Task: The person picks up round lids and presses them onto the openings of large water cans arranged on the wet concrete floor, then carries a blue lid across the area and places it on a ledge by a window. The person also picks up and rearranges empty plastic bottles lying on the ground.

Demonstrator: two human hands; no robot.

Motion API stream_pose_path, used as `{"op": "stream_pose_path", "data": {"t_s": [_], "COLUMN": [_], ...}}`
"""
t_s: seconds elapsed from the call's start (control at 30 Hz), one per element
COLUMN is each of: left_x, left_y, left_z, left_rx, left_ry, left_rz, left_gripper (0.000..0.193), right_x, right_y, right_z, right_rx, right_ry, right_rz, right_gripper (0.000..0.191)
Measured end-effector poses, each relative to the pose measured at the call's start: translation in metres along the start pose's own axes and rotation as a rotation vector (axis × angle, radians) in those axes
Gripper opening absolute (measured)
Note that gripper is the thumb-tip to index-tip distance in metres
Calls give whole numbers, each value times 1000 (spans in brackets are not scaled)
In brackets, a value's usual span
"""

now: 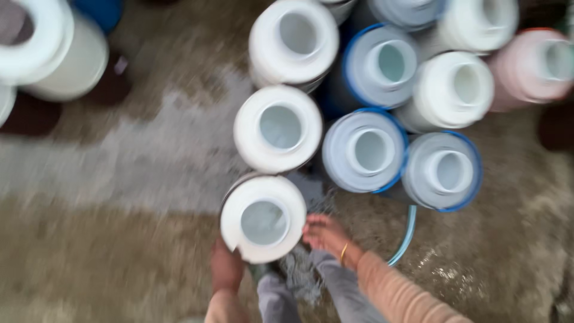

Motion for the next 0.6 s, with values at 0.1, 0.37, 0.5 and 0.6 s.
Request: {"op": "stream_pose_path", "data": {"t_s": [0.1, 0.37, 0.5, 0.6], "left_x": [-11, 10, 69, 117], "left_y": [-3, -53, -114, -184], "left_z": [1, 4, 21, 53], "left_rx": [169, 239, 223, 194], "left_ry": [129, 39, 247, 9], "left_rz": [-87, -67, -322, -571], "left_gripper": [62, 71, 60, 52], "right_x": [-43, -124, -190, -246], "right_y": [-25, -60, -54, -45], "right_z": [34, 97, 108, 103], "right_rx": [78, -101, -82, -67], "right_ry": [-26, -219, 25, 96], "right_rz": [101, 322, 396, 480], "right_gripper": [50, 46, 46, 41]}}
Point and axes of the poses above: each hand's wrist, its own y-axis towards the middle knuckle, its own x-axis out of the palm, z = x × y, the point moved 7 cm from there along y, towards the middle knuckle, and after that the axes turned 15 degrees about z, right-handed, at the moved point
